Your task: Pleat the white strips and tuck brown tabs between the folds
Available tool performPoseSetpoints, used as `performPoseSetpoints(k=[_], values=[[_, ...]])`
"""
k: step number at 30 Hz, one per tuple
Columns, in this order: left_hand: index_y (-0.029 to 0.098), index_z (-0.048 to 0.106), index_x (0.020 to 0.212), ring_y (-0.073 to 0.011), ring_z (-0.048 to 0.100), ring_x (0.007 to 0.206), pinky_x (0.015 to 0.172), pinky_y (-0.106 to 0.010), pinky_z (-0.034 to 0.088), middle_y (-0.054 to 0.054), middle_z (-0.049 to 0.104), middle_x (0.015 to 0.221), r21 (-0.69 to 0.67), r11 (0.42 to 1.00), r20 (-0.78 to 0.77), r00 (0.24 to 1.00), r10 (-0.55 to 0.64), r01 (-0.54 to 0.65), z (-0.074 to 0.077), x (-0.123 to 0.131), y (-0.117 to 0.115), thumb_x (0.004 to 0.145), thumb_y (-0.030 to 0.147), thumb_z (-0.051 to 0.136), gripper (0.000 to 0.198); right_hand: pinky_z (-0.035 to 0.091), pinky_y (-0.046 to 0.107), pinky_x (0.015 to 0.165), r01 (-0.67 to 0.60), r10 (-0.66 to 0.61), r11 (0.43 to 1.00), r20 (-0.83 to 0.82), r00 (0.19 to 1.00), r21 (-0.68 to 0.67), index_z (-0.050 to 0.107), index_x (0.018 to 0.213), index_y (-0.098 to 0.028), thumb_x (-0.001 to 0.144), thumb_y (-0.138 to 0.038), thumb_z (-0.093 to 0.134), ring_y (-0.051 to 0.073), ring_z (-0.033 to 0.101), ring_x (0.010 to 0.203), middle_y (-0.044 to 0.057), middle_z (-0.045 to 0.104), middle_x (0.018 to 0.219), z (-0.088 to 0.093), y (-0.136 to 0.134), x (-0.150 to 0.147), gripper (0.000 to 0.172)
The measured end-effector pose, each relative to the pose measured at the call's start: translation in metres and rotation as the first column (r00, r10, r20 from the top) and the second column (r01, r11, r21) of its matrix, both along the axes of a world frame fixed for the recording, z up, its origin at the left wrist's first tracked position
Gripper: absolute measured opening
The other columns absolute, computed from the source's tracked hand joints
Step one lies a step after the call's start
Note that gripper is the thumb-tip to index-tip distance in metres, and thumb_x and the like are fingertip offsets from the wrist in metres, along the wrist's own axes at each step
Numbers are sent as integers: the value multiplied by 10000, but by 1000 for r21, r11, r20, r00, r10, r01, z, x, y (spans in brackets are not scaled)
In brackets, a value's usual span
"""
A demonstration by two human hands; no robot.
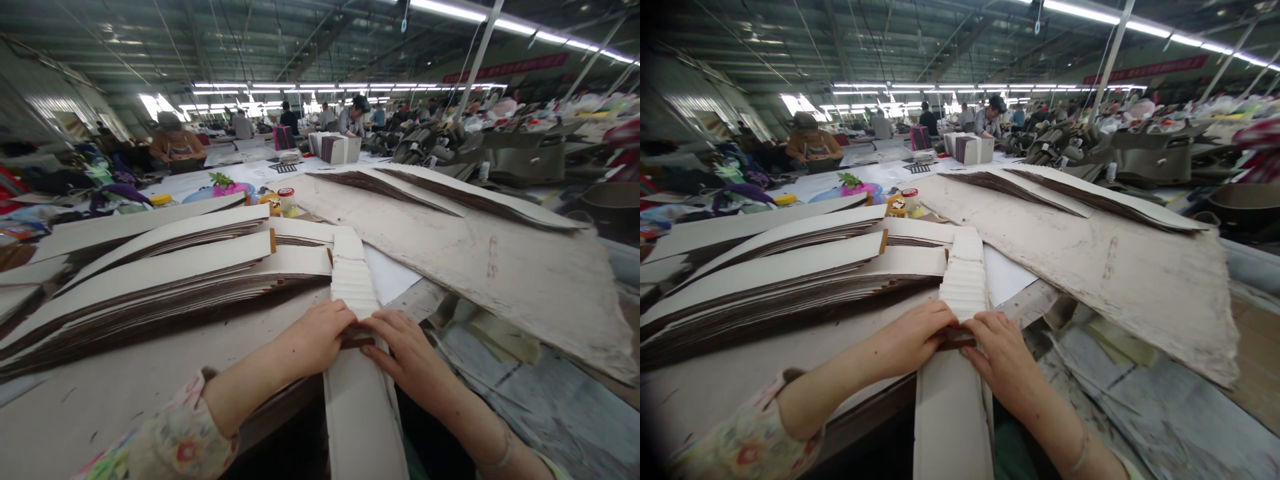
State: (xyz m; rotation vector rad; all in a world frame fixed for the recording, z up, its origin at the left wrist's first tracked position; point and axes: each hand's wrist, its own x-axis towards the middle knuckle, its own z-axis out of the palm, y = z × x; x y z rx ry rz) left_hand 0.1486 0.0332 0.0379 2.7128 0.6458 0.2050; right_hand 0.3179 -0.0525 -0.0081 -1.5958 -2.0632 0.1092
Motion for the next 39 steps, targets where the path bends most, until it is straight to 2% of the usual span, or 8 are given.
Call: performPoseSetpoints(k=[9,14,16,19,22,26,34,39], values=[[152,548,896,-189,476,881,829,-305,400,-58,549,909,144,985,-133,988,-78,97,-9,0,-7,796,53,401,204,418,347,775,-33,12,996,233,972,85,534,982,-194,822,-188,497,189,529,852,42,576,884,3,-4,-9,165],[126,559,838,-206,476,802,756,-338,421,-69,557,863,229,965,-222,972,-78,130,-9,2,-12,818,78,398,169,396,355,770,-11,-50,989,406,913,146,529,1031,-152,816,-98,449,195,522,792,65,570,843,-2,-9,-20,236],[141,565,847,-200,481,815,756,-324,420,-60,560,868,176,981,-157,986,-52,79,-9,-2,-11,823,78,397,181,395,347,736,-15,-55,986,413,909,166,551,968,-162,829,-126,443,191,516,758,56,564,808,-2,-9,-22,180],[165,568,898,-174,490,891,814,-279,403,-47,558,916,-9,1000,42,999,24,-24,-11,-13,-5,813,94,444,167,387,334,708,-14,-62,980,375,925,197,557,917,-179,844,-172,446,183,510,731,40,557,772,0,-7,-20,133],[164,574,907,-155,507,878,785,-243,412,-39,552,912,-198,970,152,974,170,-139,-16,-24,-1,765,115,506,165,383,342,739,9,-62,986,312,948,169,549,931,-184,842,-202,464,187,515,764,40,559,789,1,-6,-16,125],[172,586,904,-135,525,748,679,-223,423,-11,576,844,-349,914,134,954,267,-207,-20,-29,-1,728,132,512,196,381,384,811,-6,-2,999,197,980,40,533,984,-190,821,-200,505,201,515,863,48,568,879,3,-3,-13,165],[168,604,871,-145,529,749,667,-224,401,-4,598,798,-338,916,131,953,273,-216,-18,-28,-3,721,130,513,179,402,368,857,-185,192,973,45,980,-140,497,1113,-192,768,-59,456,185,490,961,58,549,1013,18,9,-15,373],[163,589,777,-135,513,738,673,-215,390,1,575,756,-290,943,154,964,218,-166,-21,-30,-3,721,80,510,128,429,326,841,-237,245,963,52,968,-127,526,1057,-181,722,-19,448,170,493,924,54,550,966,22,10,-20,380]])
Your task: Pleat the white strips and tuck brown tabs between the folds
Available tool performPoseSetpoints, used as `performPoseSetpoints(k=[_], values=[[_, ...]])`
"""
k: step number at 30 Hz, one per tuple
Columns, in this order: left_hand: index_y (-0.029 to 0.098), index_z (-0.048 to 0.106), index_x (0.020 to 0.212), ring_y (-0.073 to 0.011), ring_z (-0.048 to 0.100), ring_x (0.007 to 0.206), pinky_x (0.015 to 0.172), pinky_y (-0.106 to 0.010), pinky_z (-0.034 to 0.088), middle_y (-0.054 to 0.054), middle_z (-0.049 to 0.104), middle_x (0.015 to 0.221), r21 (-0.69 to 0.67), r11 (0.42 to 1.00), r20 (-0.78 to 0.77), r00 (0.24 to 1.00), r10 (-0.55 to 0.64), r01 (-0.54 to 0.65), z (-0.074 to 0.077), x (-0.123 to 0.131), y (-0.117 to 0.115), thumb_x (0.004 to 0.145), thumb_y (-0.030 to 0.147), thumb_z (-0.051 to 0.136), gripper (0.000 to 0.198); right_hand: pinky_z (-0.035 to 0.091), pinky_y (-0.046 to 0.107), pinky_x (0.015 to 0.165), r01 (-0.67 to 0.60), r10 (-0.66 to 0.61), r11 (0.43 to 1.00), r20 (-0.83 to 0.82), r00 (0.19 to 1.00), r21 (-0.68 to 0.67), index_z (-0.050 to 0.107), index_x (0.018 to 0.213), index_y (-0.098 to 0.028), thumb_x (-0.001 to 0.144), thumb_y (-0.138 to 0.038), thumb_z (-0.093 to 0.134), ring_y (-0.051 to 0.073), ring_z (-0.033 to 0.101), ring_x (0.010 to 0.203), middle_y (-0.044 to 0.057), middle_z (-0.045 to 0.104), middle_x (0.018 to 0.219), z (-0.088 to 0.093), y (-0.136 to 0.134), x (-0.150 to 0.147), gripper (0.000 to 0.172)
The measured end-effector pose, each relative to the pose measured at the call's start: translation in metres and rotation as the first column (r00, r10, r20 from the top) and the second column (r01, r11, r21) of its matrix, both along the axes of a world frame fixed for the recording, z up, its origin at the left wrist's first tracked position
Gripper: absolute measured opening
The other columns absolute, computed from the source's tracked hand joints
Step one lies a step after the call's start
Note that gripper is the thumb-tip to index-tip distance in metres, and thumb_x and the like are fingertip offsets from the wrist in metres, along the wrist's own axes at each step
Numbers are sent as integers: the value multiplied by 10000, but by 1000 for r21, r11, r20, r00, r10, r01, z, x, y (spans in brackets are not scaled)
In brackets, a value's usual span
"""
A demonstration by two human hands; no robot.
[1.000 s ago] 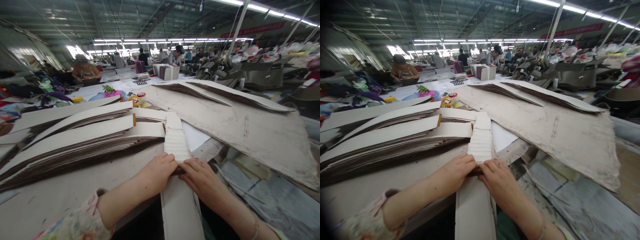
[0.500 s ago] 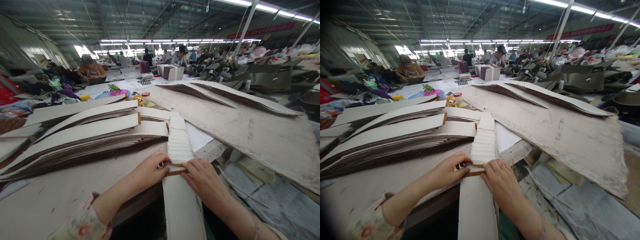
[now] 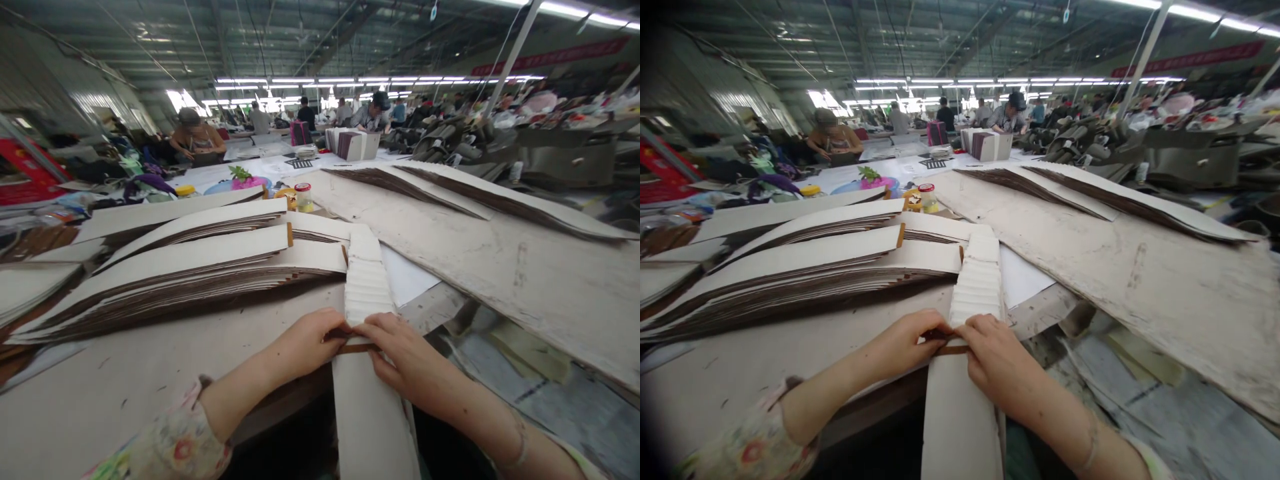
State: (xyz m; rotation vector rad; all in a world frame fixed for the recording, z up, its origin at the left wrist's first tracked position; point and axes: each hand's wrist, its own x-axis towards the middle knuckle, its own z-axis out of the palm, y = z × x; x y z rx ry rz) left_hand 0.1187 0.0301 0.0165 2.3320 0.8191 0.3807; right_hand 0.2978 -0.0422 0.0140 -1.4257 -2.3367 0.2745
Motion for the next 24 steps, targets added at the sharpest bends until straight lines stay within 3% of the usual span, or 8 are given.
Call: performPoseSetpoints(k=[6,9,11,13,15,16,19,24], values=[[160,544,715,-121,491,733,680,-208,386,-7,540,768,29,997,32,997,-73,72,-6,-3,0,777,89,459,127,467,364,766,-100,31,970,292,956,223,548,1020,-101,700,-32,482,219,502,866,86,559,917,-10,-5,-6,334],[161,569,754,-134,507,745,694,-230,398,-9,563,779,-149,989,67,998,-3,13,-9,-6,3,749,139,517,56,470,352,753,-137,18,941,357,934,308,524,1069,-68,703,-38,486,218,505,861,97,561,937,-12,-6,-7,369],[154,567,787,-130,520,710,677,-244,418,-4,569,757,-422,906,121,987,101,-41,-11,-7,7,735,238,563,99,470,335,739,-139,13,932,353,936,335,533,1048,-78,710,-45,485,209,510,854,100,560,937,-12,-6,-7,343],[146,545,782,-115,526,650,627,-247,435,5,553,705,-679,730,133,962,237,-86,-12,-7,12,731,381,569,242,470,331,729,-123,4,937,341,940,328,543,1029,-89,711,-49,485,209,513,852,98,561,917,-11,-7,-7,326],[143,521,749,-102,528,583,553,-233,431,18,531,646,-810,572,71,946,316,-130,-10,-6,15,706,488,564,350,473,344,723,-104,-1,950,336,942,294,542,1033,-88,710,-51,484,219,512,856,99,561,901,-10,-7,-7,331],[144,514,732,-99,528,552,518,-225,421,24,524,621,-838,524,29,949,315,-148,-9,-5,17,686,517,571,380,474,352,720,-96,-2,956,333,943,277,540,1039,-84,709,-51,481,224,511,855,101,560,899,-9,-8,-7,337],[145,502,678,-95,525,484,452,-209,397,36,517,551,-867,472,-57,974,221,-158,-5,0,23,659,528,591,393,474,371,733,-95,12,963,313,950,251,541,1035,-99,718,-51,449,225,506,861,106,554,944,-9,-9,-7,333],[151,525,713,-85,512,422,443,-196,403,31,557,486,-871,464,-143,987,76,-162,-1,7,32,668,396,626,269,472,362,730,-72,4,971,284,959,228,507,1099,-121,729,-54,425,216,505,863,98,552,945,-11,-10,-5,385]])
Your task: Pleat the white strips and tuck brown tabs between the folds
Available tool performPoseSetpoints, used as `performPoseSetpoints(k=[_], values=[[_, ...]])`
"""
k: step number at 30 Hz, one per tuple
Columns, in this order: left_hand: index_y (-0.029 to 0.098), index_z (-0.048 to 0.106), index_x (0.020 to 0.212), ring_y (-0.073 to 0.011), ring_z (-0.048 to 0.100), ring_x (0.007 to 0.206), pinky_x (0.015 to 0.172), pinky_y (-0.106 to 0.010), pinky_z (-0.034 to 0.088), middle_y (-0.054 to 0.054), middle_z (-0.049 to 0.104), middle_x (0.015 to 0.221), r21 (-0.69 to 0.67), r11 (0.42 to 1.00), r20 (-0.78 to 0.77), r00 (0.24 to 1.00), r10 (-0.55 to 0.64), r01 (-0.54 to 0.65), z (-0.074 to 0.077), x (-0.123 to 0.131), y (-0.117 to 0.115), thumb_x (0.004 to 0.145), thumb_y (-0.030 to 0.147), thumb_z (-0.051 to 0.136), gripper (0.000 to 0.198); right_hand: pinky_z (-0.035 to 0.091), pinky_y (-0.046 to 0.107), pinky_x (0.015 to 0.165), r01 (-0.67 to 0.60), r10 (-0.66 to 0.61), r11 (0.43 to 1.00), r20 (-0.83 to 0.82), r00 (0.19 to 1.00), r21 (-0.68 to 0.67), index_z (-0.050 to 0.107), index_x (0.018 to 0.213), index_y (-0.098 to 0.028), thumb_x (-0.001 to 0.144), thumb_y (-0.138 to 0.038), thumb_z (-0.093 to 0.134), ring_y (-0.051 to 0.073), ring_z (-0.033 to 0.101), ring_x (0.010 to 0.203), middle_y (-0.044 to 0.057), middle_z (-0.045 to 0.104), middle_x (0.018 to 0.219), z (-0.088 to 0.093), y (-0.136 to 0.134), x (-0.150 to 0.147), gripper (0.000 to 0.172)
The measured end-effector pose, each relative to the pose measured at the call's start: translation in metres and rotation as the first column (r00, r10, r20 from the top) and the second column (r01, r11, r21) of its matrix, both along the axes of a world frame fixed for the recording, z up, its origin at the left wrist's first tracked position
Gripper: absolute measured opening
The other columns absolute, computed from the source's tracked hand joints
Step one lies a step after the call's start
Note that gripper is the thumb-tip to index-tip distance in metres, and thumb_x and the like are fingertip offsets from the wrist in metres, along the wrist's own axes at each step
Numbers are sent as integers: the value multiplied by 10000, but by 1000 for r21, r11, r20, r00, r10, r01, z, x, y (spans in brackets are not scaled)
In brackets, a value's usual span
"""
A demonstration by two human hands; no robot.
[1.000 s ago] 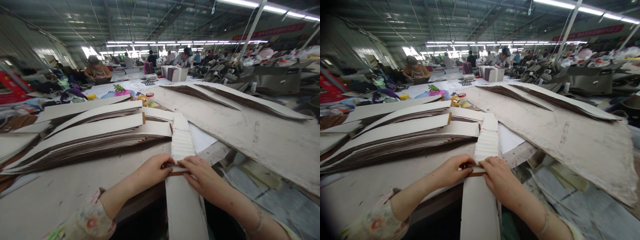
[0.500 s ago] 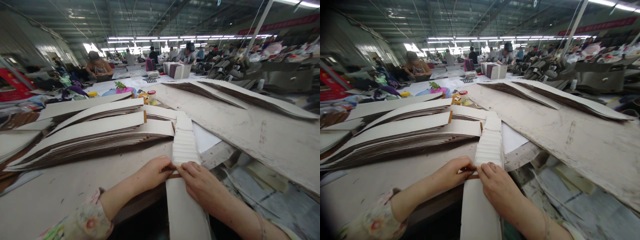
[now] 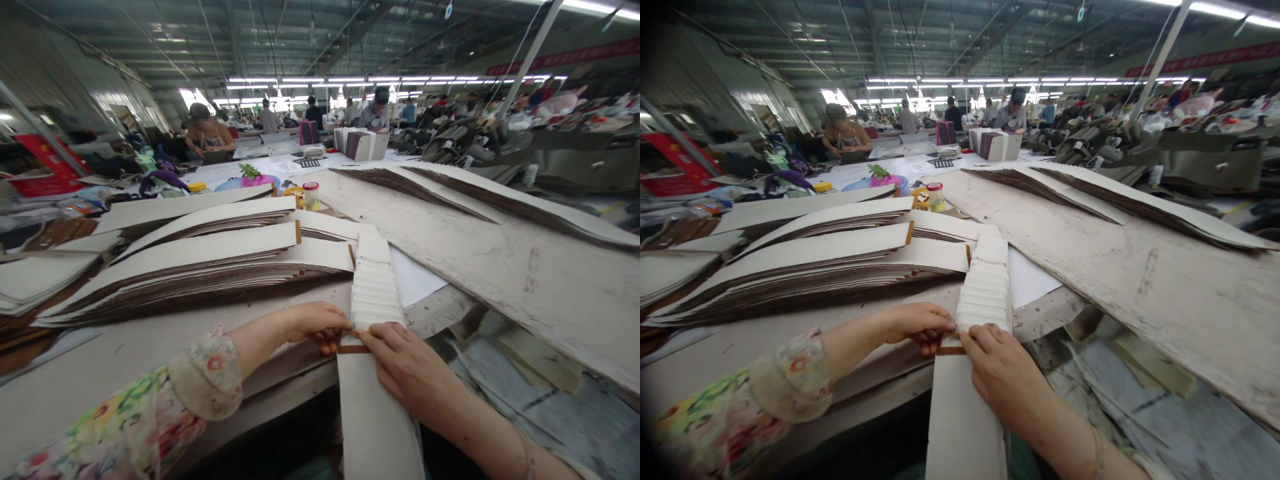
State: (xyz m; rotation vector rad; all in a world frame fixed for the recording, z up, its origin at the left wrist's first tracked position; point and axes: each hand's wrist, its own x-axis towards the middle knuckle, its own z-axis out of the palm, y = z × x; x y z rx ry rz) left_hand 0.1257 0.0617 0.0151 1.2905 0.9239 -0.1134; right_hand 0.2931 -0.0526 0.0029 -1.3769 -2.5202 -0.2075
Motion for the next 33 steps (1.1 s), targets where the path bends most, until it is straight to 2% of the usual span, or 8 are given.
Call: performPoseSetpoints(k=[4,9,12,16,20,24,29,33], values=[[148,542,694,-81,519,422,450,-193,414,31,566,480,-11,999,-5,999,-37,37,-2,1,4,662,359,640,235,466,360,753,11,-11,1000,-9,1000,-14,491,1126,-131,722,-62,450,219,502,878,92,547,965,-2,0,2,412],[144,521,636,-62,475,384,456,-200,405,48,548,469,69,995,32,997,-76,74,-3,0,2,648,404,656,292,458,359,773,13,-13,1000,-21,1000,-18,469,1155,-132,714,-68,453,216,494,886,88,541,995,-3,0,4,446],[154,501,628,-72,474,407,456,-202,391,57,519,463,207,973,33,993,-109,100,-4,-1,-3,681,443,609,314,460,359,766,5,-5,1000,-12,1000,3,465,1162,-117,724,-66,438,214,491,884,97,543,996,-4,0,3,442],[163,485,623,-80,462,415,433,-197,364,63,481,452,438,895,-20,996,-89,89,-7,-3,-10,726,455,540,314,469,371,724,9,-11,999,35,999,51,476,1159,-99,739,-56,408,221,502,857,110,562,954,-5,0,-1,427],[155,478,683,-89,503,446,450,-215,412,46,510,521,194,979,91,995,39,-56,-10,-8,-12,713,513,529,364,472,365,734,5,-6,997,21,1000,71,488,1148,-82,733,-55,418,226,502,876,117,561,974,-6,0,-2,422],[144,506,747,-97,538,480,441,-215,415,36,509,565,35,990,163,978,132,-140,-12,-10,-13,722,577,480,435,463,362,770,19,-19,999,3,1000,50,448,1211,-125,731,-61,436,220,497,898,109,549,1013,-5,-1,0,484],[158,447,689,-60,457,427,442,-205,405,77,454,529,141,987,166,984,57,-81,-18,-6,-17,653,504,614,386,467,353,760,28,-27,999,-12,1000,24,473,1193,-148,710,-55,467,218,504,890,100,547,1017,-4,-3,-1,492],[158,436,685,-56,423,438,422,-194,377,74,437,547,265,958,194,979,60,-111,-21,-6,-20,671,515,584,387,471,359,779,30,-29,1000,-66,997,10,501,1156,-153,722,-58,459,209,516,897,96,560,1003,-5,-2,0,445]])
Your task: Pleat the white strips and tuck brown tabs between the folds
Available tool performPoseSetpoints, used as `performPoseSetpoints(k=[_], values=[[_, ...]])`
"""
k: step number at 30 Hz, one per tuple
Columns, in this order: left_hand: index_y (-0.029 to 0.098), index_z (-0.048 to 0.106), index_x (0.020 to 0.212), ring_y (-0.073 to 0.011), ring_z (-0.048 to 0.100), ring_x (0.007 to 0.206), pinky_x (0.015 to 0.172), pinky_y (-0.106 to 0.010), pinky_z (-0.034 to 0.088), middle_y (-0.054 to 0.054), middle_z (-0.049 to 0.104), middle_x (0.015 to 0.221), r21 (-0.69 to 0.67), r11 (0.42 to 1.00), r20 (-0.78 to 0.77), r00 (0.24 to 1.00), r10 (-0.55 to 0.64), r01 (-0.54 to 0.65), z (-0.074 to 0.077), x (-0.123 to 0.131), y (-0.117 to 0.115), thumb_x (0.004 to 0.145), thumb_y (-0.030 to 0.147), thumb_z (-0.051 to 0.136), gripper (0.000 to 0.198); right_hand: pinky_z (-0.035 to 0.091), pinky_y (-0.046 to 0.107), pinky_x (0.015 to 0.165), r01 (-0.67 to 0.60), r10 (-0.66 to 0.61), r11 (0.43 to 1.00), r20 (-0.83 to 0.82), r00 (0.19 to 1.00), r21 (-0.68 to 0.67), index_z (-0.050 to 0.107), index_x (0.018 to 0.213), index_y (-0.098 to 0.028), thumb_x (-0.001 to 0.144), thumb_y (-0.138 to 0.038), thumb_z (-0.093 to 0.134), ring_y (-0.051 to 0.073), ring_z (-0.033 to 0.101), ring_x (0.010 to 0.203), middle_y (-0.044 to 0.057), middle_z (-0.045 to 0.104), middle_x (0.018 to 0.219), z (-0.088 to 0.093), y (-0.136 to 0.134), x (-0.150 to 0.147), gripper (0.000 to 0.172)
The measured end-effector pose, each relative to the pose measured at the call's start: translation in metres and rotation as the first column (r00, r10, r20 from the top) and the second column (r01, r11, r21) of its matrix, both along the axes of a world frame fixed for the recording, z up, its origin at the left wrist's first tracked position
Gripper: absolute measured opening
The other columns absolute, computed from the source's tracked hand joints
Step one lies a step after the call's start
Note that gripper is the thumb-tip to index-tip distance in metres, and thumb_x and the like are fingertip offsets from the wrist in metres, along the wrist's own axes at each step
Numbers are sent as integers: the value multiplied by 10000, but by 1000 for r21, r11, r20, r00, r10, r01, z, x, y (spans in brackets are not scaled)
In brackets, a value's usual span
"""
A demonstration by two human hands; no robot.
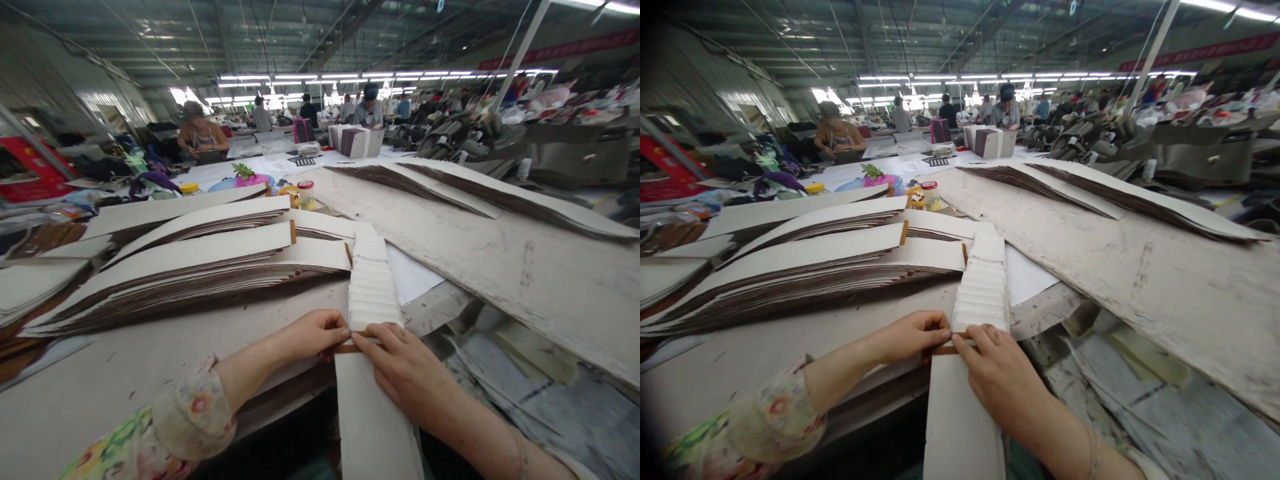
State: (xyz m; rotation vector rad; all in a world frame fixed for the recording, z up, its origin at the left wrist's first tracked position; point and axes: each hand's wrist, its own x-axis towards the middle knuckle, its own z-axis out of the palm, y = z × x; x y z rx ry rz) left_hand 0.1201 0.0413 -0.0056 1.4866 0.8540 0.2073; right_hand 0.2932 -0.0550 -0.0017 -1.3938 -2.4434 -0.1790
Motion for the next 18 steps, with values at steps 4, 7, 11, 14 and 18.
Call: performPoseSetpoints(k=[4,7,11,14,18], values=[[166,429,703,-66,431,435,423,-197,384,77,430,528,-56,998,-25,1000,-3,2,3,0,-2,675,528,560,386,475,354,822,32,-26,998,-131,991,46,527,1082,-152,778,-99,426,191,534,928,91,576,1006,-7,-1,5,325],[169,420,705,-70,431,423,414,-197,369,74,438,523,-38,999,-65,998,-7,4,5,4,-2,688,541,536,391,466,362,856,77,-58,993,-199,978,88,526,1070,-163,801,-130,423,194,535,972,95,571,1042,-11,-3,6,290],[173,392,645,-59,363,416,403,-185,293,80,397,504,135,991,-73,997,13,-3,5,8,-5,708,474,537,340,456,374,855,130,-115,990,-242,963,45,524,1062,-185,807,-131,437,194,537,962,83,570,1024,-15,-6,5,275],[165,431,672,-70,360,479,439,-186,287,70,385,539,234,971,-72,995,63,-45,6,5,-14,761,438,483,291,437,411,858,237,-216,971,-309,926,30,493,1080,-183,806,-174,464,219,515,989,94,557,1033,-22,-8,5,276],[167,477,839,-105,435,607,527,-201,336,48,468,665,316,946,-96,989,113,-78,6,-1,-34,710,395,584,283,423,426,875,333,-296,943,-442,847,5,421,1148,-170,805,-243,492,230,492,1024,111,531,1057,-31,-10,7,358]])
